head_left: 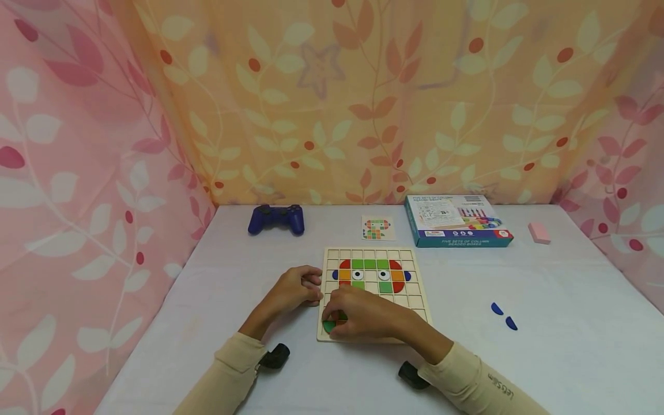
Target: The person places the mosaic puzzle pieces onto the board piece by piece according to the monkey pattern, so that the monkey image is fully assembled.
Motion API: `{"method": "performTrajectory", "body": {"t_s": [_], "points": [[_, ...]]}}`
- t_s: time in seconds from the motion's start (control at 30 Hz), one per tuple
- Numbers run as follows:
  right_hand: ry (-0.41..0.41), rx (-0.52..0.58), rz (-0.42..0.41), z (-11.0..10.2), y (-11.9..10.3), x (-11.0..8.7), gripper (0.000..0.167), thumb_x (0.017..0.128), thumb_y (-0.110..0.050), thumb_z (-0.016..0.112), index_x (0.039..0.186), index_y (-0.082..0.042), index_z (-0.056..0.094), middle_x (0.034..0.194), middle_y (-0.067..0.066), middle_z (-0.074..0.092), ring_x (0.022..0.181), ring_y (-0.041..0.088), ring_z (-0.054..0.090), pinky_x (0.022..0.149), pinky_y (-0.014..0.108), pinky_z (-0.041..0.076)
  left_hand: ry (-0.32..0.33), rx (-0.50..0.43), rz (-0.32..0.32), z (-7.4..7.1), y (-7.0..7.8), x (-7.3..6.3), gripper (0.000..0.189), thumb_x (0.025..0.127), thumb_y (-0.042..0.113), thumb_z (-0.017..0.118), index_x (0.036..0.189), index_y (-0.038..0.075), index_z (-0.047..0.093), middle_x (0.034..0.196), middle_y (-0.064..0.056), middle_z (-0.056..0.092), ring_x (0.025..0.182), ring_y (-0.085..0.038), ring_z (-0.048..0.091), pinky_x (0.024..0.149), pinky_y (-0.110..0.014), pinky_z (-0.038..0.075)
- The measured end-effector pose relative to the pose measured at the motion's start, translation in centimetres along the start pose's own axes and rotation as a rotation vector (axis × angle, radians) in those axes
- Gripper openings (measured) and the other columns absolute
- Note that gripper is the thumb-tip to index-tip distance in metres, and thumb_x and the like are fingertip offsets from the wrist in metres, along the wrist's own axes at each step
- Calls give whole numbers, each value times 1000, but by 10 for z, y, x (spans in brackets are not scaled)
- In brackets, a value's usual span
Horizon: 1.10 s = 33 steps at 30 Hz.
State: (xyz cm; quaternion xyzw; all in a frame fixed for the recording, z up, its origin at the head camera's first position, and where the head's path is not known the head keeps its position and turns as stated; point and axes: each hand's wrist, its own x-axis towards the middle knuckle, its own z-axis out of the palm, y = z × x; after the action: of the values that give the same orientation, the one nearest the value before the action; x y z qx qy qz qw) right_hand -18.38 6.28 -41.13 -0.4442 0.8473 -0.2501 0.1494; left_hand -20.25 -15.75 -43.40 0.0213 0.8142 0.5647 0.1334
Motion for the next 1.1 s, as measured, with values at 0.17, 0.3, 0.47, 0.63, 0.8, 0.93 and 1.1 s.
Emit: {"method": "performTrajectory", "body": {"t_s": [0.17, 0.3, 0.47, 0.63, 0.8, 0.93, 1.1], "points": [[4, -11, -16, 1, 0, 0, 21, 94, -24, 82, 114, -19, 81, 102, -14, 66, 97, 4, 55, 90, 21, 52, -1, -7, -9, 0, 1, 0, 50, 87, -10, 76, 135, -5, 64, 116, -14, 68, 92, -17, 70, 75, -31, 67], [4, -20, -20, 1, -1, 1, 21, 94, -19, 80, 114, -20, 81, 98, -14, 65, 96, 5, 54, 88, 21, 50, -3, -7, -11, 0, 1, -1, 51, 87, -10, 76, 136, -5, 64, 116, -14, 68, 92, -18, 70, 75, -32, 67], [-1, -37, -16, 1, -3, 1, 24, 93, -16, 77, 116, -23, 82, 100, -14, 66, 97, 6, 53, 88, 22, 49, -9, 1, -4, -1, -1, -1, 53, 86, -9, 76, 137, -4, 63, 117, -14, 68, 94, -19, 70, 75, -31, 67], [-2, -56, -18, 1, -3, 0, 22, 93, -18, 78, 115, -23, 82, 103, -15, 65, 100, 5, 50, 91, 21, 48, -12, 9, 7, -2, -3, 0, 54, 84, -8, 77, 137, -4, 63, 118, -15, 67, 96, -20, 70, 74, -30, 67], [-6, -49, -20, 0, -2, -1, 19, 96, -21, 77, 114, -23, 82, 101, -16, 63, 100, 6, 50, 89, 22, 48, -13, 8, 14, -2, -3, 0, 55, 84, -8, 77, 137, -5, 63, 118, -15, 67, 95, -19, 70, 75, -30, 67], [-2, -13, 6, -5, 2, -3, 18, 98, -26, 73, 115, -25, 81, 96, -18, 62, 99, 5, 52, 89, 23, 50, -15, 5, 13, -2, -2, 0, 54, 85, -7, 77, 137, -4, 63, 118, -15, 67, 95, -19, 70, 76, -31, 67], [28, 46, 41, -13, 10, -14, 21, 99, -28, 72, 119, -24, 80, 107, -18, 68, 106, 6, 56, 101, 30, 55, -17, 11, 11, -2, -3, 0, 54, 85, -7, 77, 137, -5, 63, 118, -15, 67, 95, -19, 70, 76, -32, 67]]}}
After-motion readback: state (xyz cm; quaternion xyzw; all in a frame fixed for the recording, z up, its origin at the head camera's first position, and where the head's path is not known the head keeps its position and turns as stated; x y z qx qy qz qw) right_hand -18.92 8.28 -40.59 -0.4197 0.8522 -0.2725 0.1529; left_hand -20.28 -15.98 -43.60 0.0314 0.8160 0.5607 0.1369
